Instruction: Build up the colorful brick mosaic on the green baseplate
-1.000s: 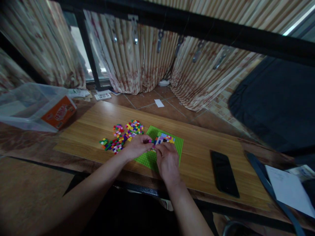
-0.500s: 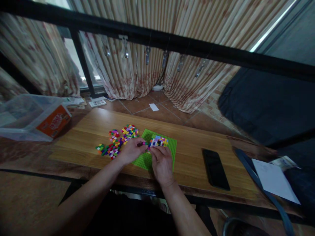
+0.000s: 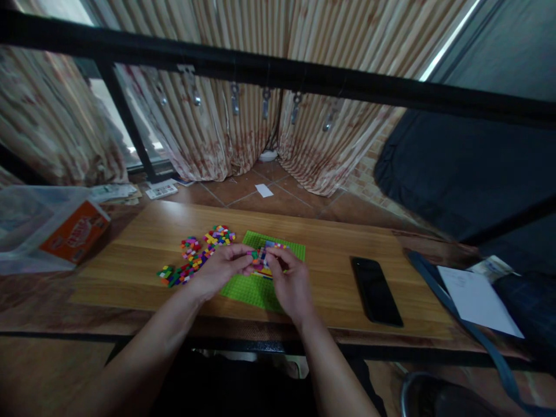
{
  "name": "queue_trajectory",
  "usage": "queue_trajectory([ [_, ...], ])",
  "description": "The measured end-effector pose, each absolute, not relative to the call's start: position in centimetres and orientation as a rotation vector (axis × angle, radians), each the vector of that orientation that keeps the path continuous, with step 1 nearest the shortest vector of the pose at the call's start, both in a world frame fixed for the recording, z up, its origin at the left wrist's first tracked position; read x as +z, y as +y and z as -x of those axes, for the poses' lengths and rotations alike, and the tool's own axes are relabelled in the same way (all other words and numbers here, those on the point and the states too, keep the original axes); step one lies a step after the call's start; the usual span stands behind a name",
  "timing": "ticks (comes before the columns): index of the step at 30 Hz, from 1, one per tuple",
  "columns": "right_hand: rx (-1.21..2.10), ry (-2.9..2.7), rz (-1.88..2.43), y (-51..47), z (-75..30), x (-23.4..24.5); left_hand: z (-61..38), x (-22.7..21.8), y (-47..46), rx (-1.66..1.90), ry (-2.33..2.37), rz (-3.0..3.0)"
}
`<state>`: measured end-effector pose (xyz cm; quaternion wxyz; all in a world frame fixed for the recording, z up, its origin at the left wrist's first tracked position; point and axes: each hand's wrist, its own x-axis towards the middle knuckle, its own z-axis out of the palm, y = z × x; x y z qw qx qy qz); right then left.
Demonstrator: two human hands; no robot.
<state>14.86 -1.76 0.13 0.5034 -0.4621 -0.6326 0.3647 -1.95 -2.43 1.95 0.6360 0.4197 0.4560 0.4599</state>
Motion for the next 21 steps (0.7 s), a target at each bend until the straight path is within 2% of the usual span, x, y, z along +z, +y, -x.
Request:
queue_trajectory([
  [8, 1.284, -1.235, 1.025, -2.0, -14.1, 0.5, 1.1, 2.0, -2.5, 1.087, 1.01, -0.982],
  [21, 1.307, -1.159, 1.044, -1.9, -14.2, 0.3, 0.7, 1.2, -2.3, 1.13, 0.954, -0.961],
])
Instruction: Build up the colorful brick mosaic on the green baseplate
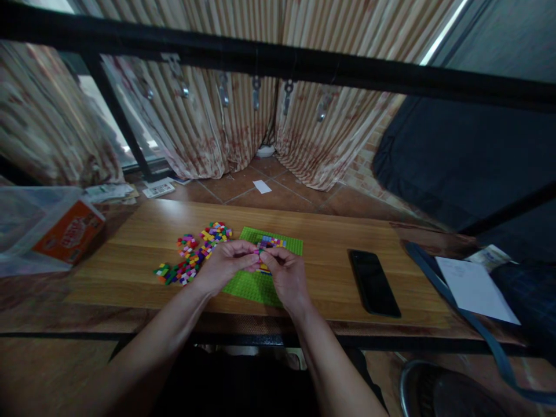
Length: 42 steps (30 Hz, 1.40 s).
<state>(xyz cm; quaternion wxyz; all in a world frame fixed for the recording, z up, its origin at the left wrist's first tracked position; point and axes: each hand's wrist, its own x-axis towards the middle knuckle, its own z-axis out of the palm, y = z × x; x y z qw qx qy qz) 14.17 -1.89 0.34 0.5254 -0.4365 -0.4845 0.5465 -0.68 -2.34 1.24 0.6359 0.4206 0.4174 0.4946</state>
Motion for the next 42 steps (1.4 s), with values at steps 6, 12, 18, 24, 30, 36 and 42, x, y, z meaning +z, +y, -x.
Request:
queue_trajectory([
  [6, 1.349, -1.092, 1.007, -2.1, -13.9, 0.3, 0.7, 1.0, -2.3, 1.142, 0.946, -0.928],
  [12, 1.355, -1.123, 0.981, -2.3, -13.2, 0.7, 1.5, 1.2, -2.2, 1.125, 0.939, -0.901],
  [18, 1.289, -1.244, 1.094, -1.6, -12.4, 0.3, 2.2, 1.3, -2.7, 1.105, 0.995, -0.869],
  [24, 0.914, -1.649, 1.235, -2.7, -10.2, -0.4, 6.6, 2.2, -2.2, 1.256, 1.224, -0.924],
  [30, 0.618, -2.203, 1.424, -3.5, -5.2, -0.9, 11.1, 2.6, -1.6, 1.564, 1.5, -0.785],
  [36, 0.607, -2.182, 1.398, -3.2, -3.6, -1.7, 9.0, 2.5, -2.0, 1.396, 1.427, -0.863],
  [42, 0.696, -1.881, 1.251, -2.4, -5.7, -1.2, 8.2, 2.4, -2.1, 1.285, 1.302, -1.024],
])
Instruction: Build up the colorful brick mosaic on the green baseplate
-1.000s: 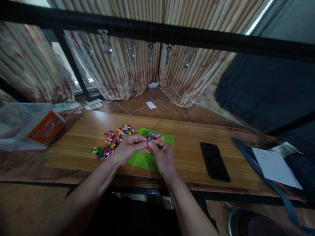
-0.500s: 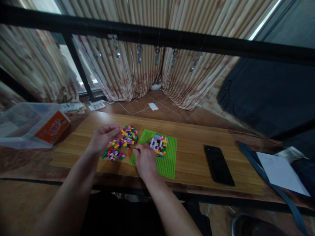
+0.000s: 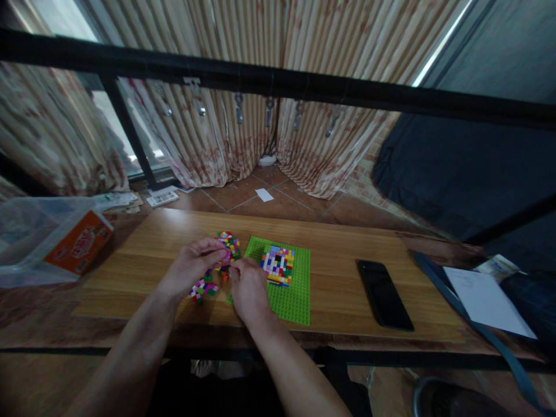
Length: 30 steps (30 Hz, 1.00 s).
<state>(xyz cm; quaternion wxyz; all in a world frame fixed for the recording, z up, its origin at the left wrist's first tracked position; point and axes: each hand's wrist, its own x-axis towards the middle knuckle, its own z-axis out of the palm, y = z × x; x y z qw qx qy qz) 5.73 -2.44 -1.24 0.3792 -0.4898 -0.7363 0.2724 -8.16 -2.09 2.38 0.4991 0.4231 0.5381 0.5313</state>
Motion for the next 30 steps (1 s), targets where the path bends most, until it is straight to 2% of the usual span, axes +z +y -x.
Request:
queue_trajectory([
  [5, 0.934, -1.516, 1.149, -1.7, -8.3, -0.2, 6.4, 2.4, -2.2, 1.261, 1.238, -1.056],
  [11, 1.23, -1.376, 1.06, -1.2, -11.6, 0.2, 3.8, 2.2, -2.0, 1.194, 1.146, -1.034],
  [22, 0.889, -1.62, 1.314, -0.6, -16.2, -1.2, 3.0, -0.4, -0.7, 1.032, 1.396, -1.402],
  [30, 0.731, -1.679, 1.403, -0.7, -15.3, -1.2, 2.0, -0.7, -0.9, 0.995, 1.359, -1.183],
])
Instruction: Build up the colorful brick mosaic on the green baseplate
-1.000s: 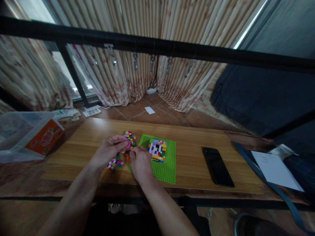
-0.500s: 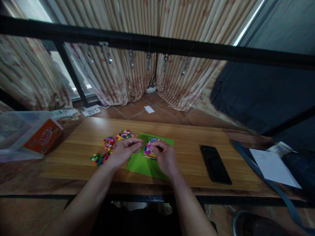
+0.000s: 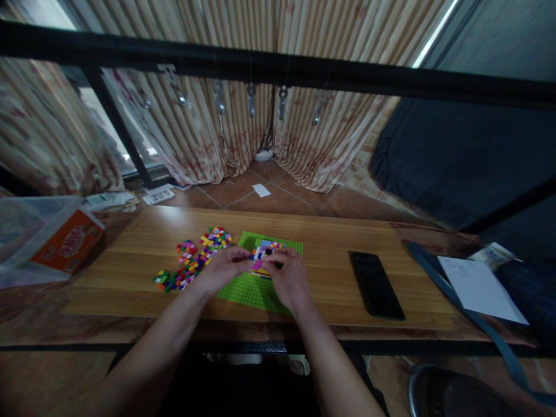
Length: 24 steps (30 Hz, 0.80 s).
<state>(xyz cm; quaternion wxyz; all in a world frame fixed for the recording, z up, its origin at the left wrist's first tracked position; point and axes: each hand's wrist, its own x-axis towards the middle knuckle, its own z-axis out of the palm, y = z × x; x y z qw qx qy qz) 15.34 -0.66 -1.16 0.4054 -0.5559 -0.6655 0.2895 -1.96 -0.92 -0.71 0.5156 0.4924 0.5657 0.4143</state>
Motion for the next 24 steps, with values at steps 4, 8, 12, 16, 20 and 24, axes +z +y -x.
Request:
queue_trajectory([
  [4, 0.645, -1.725, 1.426, -0.8, -15.2, -1.1, 1.7, -0.9, -0.9, 0.99, 1.286, -0.947],
  [8, 0.523, -1.84, 1.39, -0.9, -15.1, -1.0, 1.4, -0.9, -1.0, 1.011, 1.271, -0.844],
  [12, 0.403, -1.989, 1.336, -1.0, -15.2, -0.9, 1.1, -1.1, -0.9, 1.038, 1.28, -0.862],
  [16, 0.321, -2.06, 1.32, -1.2, -14.9, -0.7, 1.0, -1.2, -0.9, 1.052, 1.254, -0.849],
  [20, 0.285, -2.097, 1.326, -1.1, -14.8, -0.7, 0.9, -1.2, -1.0, 1.074, 1.243, -0.864],
  [24, 0.242, -2.131, 1.339, -1.0, -15.0, -0.8, 0.8, -1.0, -1.2, 1.05, 1.258, -0.888],
])
